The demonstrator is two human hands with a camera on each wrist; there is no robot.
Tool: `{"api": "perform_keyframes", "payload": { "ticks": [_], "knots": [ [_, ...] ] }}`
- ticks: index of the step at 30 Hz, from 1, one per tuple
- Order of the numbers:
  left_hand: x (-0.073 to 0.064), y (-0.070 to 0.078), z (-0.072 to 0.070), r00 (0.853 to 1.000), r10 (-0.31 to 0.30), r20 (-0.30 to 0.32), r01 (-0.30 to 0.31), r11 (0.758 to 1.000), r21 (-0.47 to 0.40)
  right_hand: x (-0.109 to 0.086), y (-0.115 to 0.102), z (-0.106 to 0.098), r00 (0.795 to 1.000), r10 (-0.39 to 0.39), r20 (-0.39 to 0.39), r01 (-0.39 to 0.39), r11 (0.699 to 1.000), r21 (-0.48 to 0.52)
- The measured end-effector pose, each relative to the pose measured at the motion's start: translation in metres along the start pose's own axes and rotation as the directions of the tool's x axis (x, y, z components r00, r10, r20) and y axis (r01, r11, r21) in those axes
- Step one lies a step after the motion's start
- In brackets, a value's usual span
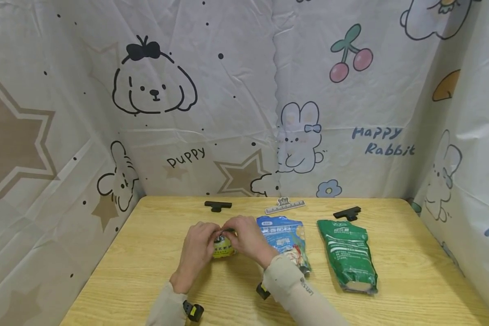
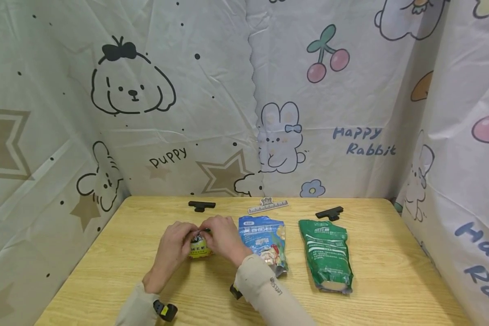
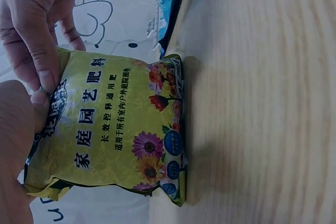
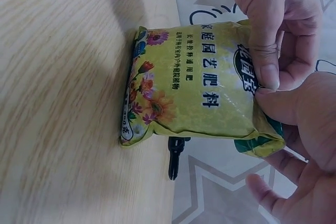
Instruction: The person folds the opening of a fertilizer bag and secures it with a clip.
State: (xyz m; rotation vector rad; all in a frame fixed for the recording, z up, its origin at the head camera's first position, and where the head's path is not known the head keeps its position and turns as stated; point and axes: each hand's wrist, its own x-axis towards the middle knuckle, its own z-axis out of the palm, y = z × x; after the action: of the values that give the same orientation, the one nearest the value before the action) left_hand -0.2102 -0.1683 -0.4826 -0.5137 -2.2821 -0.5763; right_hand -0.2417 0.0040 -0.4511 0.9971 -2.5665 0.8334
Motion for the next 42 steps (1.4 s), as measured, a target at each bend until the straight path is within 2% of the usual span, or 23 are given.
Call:
{"api": "perform_keyframes", "payload": {
  "ticks": [11,18,24,29,35,42],
  "knots": [
    [-0.005,-0.001,0.006,1.0,0.008,0.017,-0.01,0.992,0.122,-0.003,0.005,0.007,0.999,0.044,0.031,-0.045,0.999,0.022],
    [-0.009,-0.005,0.006,0.999,0.044,-0.031,-0.038,0.984,0.175,-0.004,0.007,0.008,0.999,0.048,0.021,-0.049,0.998,0.025],
    [-0.011,-0.011,0.007,0.992,0.089,-0.085,-0.073,0.983,0.17,-0.004,0.006,0.008,0.999,0.044,0.012,-0.044,0.999,0.008],
    [-0.014,-0.016,0.008,0.99,0.1,-0.1,-0.085,0.986,0.146,-0.005,0.007,0.009,0.998,0.054,0.009,-0.054,0.999,0.007],
    [-0.017,-0.019,0.006,0.991,0.094,-0.092,-0.079,0.985,0.151,-0.007,0.006,0.009,0.998,0.061,0.009,-0.061,0.998,0.008],
    [-0.018,-0.019,0.005,0.997,0.065,-0.045,-0.059,0.991,0.116,-0.008,0.008,0.01,0.997,0.074,0.009,-0.074,0.997,0.025]
  ]
}}
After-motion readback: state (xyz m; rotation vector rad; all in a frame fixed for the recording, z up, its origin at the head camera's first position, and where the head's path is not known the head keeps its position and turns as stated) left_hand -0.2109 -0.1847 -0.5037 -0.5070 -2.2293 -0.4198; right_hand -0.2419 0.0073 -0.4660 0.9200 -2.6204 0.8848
